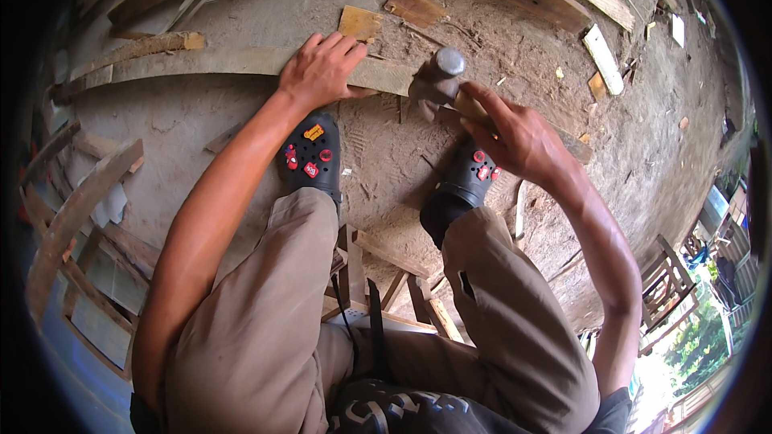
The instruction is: The person sits on the floor and uses a hammer to repeatedly strike a long wooden plank, then uses a hand saw to cut the plank. The person handles the wood and tools directly while seated.
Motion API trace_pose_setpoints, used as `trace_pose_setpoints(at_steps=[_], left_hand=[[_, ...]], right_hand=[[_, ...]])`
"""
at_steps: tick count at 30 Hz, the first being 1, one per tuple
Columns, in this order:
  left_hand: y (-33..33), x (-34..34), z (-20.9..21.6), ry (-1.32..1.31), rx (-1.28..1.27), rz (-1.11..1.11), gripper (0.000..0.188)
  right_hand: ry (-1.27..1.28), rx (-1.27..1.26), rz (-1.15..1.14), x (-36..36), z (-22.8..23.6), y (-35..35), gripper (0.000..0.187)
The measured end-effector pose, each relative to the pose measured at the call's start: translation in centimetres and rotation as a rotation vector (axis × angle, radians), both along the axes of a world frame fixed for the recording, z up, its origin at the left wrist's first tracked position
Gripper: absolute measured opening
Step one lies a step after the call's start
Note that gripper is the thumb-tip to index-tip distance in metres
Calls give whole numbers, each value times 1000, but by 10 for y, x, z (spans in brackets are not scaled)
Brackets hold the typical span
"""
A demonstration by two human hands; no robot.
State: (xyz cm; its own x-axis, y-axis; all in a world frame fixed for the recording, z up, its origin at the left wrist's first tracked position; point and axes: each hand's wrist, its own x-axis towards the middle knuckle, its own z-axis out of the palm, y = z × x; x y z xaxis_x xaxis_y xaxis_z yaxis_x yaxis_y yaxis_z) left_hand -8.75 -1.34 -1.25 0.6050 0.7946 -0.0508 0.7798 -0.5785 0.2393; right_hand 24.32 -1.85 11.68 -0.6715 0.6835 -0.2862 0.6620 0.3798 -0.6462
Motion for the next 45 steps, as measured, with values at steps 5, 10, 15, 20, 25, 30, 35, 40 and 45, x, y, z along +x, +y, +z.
trace_pose_setpoints(at_steps=[5, 10, 15, 20, 25, 30, 35, 40, 45], left_hand=[[0, 0, 0, -9, 14, -12, 71], [0, 0, 0, -4, 30, -9, 70], [1, 1, 1, -1, 38, -1, 71], [-1, 1, -1, 6, 22, 13, 72], [0, 4, 3, 31, 8, 25, 72], [0, 4, 3, 59, -3, 20, 72], [0, 3, -2, 24, 56, 1, 73], [0, 5, 3, 52, -40, 24, 75], [-1, 2, 1, 62, -28, 18, 75]], right_hand=[[-215, 60, 181, -10, -4, 19, 51], [-258, 131, 233, -3, -2, 14, 47], [-320, 130, 179, 18, 7, 8, 46], [-226, 52, -38, 65, 6, 1, 44], [-60, -26, -115, 47, 14, 3, 40], [-38, -251, -33, -19, 28, 17, 39], [-167, -184, 103, -37, 16, 27, 42], [-286, -289, 139, -25, 27, 33, 44], [-198, -229, 148, -3, 14, 26, 43]])
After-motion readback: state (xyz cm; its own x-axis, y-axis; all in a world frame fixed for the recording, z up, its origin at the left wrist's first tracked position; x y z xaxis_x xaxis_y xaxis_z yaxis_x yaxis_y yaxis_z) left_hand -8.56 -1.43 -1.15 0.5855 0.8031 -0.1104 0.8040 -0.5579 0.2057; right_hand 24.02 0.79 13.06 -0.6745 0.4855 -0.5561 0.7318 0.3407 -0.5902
